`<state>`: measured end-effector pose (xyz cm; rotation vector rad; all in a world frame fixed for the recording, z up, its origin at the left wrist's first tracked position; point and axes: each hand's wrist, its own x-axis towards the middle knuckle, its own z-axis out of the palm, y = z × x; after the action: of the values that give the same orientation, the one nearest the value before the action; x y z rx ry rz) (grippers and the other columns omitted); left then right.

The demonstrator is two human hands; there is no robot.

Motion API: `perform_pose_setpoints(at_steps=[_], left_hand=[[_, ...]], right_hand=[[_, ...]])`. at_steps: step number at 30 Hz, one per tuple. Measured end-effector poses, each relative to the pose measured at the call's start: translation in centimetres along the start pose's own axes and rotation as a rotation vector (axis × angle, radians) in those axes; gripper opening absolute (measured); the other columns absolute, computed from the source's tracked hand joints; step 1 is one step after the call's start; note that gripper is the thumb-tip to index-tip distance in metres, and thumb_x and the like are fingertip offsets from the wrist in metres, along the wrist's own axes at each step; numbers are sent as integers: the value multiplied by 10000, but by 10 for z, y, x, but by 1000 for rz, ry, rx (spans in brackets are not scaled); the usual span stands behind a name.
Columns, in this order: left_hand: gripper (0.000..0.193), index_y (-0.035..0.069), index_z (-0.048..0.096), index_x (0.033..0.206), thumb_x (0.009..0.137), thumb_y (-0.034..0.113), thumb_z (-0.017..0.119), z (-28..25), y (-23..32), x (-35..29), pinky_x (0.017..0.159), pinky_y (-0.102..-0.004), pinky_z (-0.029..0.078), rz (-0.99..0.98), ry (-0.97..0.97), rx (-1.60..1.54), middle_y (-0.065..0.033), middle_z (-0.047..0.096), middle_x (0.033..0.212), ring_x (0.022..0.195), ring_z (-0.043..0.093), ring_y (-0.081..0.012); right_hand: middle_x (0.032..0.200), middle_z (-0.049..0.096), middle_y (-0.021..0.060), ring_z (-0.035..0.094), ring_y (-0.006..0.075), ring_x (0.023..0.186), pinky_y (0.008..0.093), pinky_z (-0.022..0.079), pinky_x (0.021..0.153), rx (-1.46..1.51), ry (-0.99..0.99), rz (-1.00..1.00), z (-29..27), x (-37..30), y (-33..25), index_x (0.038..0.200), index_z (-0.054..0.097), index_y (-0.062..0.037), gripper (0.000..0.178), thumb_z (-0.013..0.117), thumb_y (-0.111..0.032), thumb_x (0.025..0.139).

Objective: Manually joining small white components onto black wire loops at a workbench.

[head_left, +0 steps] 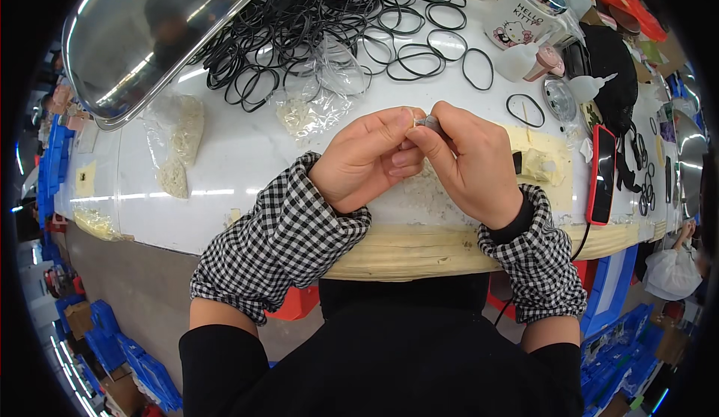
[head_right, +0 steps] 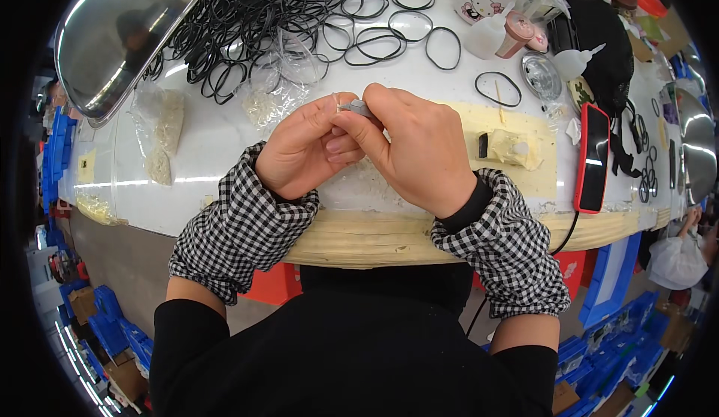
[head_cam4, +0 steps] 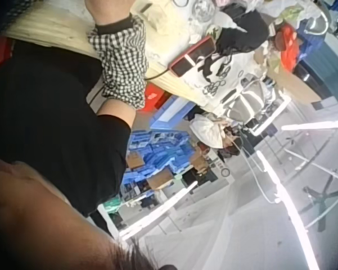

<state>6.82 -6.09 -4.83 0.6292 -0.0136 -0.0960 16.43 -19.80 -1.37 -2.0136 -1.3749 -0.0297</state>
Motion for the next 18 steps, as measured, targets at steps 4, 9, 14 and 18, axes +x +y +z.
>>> perform_pose_setpoints(at_steps=[4,9,14,18], left_hand=[[310,20,499,1001,1001,310,389,-3,-1,-1,657,-210,369,10,-46,7,32,393,792,668,363,-55],[302,23,498,1041,997,307,405,-2,0,-1,667,-211,370,3,-44,7,34,424,798,678,373,-54],[268,12,529,1012,994,259,427,0,0,-1,659,-203,368,27,-32,-52,14,472,831,689,374,-62],[203,22,537,992,966,217,487,-9,2,1,723,-224,434,95,102,-113,-34,543,932,791,487,-92]], right_hand=[[595,540,59,546,235,523,334,404,456,19,-12,-23,0,0,-1,714,501,-62,311,597,-305,883],[576,528,61,546,236,522,332,404,455,36,-17,-27,-1,0,-1,709,515,-63,302,589,-295,887],[557,501,77,516,214,490,311,384,447,83,-17,-66,-3,0,1,700,504,-43,296,597,-252,887],[537,446,84,428,179,456,296,344,442,277,-35,123,-13,1,3,691,481,-15,273,613,-167,875]])
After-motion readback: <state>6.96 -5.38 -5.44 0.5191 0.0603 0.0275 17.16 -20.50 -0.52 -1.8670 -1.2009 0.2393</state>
